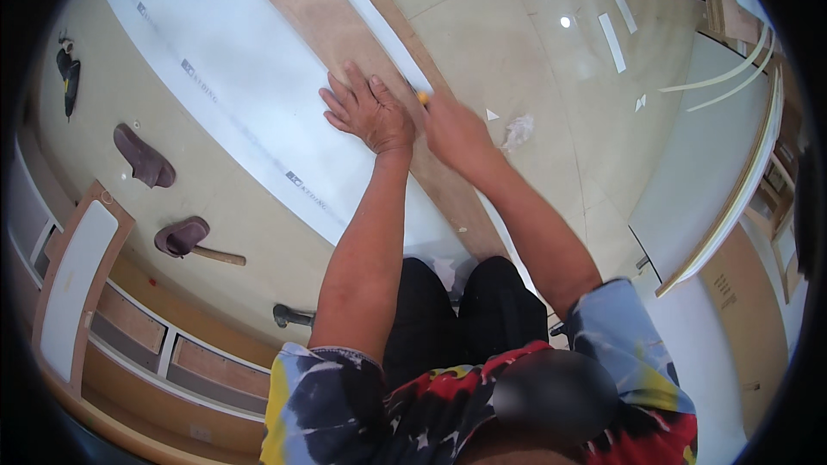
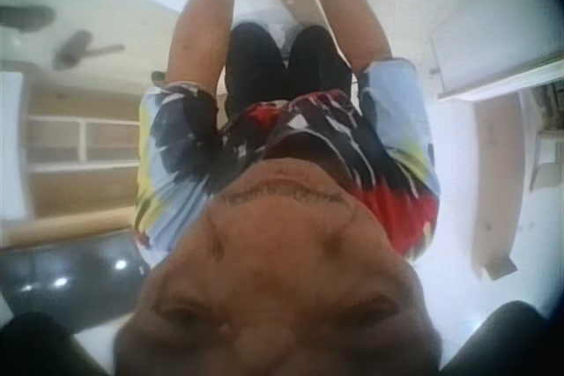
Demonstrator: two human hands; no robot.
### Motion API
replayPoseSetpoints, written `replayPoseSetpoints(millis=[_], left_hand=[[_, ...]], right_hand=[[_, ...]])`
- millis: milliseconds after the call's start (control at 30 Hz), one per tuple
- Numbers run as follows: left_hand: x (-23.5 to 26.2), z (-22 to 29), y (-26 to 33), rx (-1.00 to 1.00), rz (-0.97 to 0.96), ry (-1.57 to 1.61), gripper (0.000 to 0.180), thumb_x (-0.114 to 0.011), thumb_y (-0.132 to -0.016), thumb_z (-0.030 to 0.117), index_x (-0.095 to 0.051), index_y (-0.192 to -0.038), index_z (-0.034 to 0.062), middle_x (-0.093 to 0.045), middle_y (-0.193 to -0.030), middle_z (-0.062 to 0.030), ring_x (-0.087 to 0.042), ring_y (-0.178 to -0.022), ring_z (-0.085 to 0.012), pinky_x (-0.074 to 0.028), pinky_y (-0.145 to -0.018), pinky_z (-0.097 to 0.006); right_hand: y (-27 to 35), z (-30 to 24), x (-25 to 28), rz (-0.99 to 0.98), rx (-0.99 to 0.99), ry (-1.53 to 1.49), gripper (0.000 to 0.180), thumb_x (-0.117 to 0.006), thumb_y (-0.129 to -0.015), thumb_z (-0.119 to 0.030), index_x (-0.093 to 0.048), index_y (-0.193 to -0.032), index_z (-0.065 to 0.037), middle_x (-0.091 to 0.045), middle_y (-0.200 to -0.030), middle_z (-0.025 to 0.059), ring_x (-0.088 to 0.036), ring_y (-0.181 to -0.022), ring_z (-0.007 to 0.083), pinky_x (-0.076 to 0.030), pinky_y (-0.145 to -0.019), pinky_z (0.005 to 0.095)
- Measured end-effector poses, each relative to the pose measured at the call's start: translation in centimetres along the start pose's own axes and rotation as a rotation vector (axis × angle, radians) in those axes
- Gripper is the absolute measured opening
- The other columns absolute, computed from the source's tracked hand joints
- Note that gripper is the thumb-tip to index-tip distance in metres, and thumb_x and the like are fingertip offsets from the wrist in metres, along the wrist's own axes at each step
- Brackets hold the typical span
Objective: The person kneels on the floor and uses a utility knife to score a white laminate panel along a wooden straightedge. They then measure and mark the panel with a tape measure and pencil.
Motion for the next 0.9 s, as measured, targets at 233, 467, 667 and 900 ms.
replayPoseSetpoints(millis=[233,467,667,900], left_hand=[[-0.4,-0.6,0.4,0.009,-0.037,-0.047,0.053,-0.037,-0.104,0.038,-0.038,-0.152,0.0146,-0.028,-0.158,-0.0169,-0.017,-0.147,-0.0454,-0.006,-0.117,-0.06],[-0.2,0.4,-0.1,0.015,-0.029,-0.039,0.053,-0.036,-0.104,0.037,-0.039,-0.151,0.0112,-0.029,-0.158,-0.0185,-0.015,-0.148,-0.0437,-0.004,-0.118,-0.058],[-0.4,0.0,0.5,0.014,-0.05,-0.041,0.053,-0.036,-0.105,0.036,-0.039,-0.151,0.0112,-0.03,-0.157,-0.019,-0.014,-0.148,-0.0437,-0.004,-0.118,-0.057],[-0.1,-0.4,0.5,-0.012,0.014,-0.053,0.051,-0.038,-0.105,0.036,-0.04,-0.151,0.0143,-0.03,-0.157,-0.0191,-0.016,-0.147,-0.0445,-0.006,-0.117,-0.059]], right_hand=[[7.4,5.6,-1.9,-0.14,-0.186,0.065,0.026,-0.051,-0.098,-0.024,-0.053,-0.103,0.002,-0.066,-0.089,0.0288,-0.064,-0.086,0.0479,-0.05,-0.077,0.0561],[-6.5,-5.7,6.1,0.177,0.083,-0.143,0.032,-0.05,-0.098,-0.028,-0.053,-0.102,0.004,-0.065,-0.087,0.0314,-0.062,-0.084,0.0514,-0.048,-0.076,0.0567],[-14.4,-11.0,7.4,0.173,0.165,0.01,0.032,-0.051,-0.097,-0.025,-0.059,-0.104,0.004,-0.068,-0.096,0.0281,-0.066,-0.093,0.045,-0.052,-0.083,0.0515],[-4.5,-4.0,2.4,0.047,0.114,0.038,0.032,-0.049,-0.099,-0.03,-0.056,-0.104,0.002,-0.067,-0.093,0.0258,-0.065,-0.089,0.0435,-0.051,-0.077,0.0533]])
Point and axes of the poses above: each hand's wrist, its own y-axis away from the middle knuckle, its own x-axis out of the back of the hand, z = x × y, the point moved 8 cm from there along -y, towards the middle knuckle
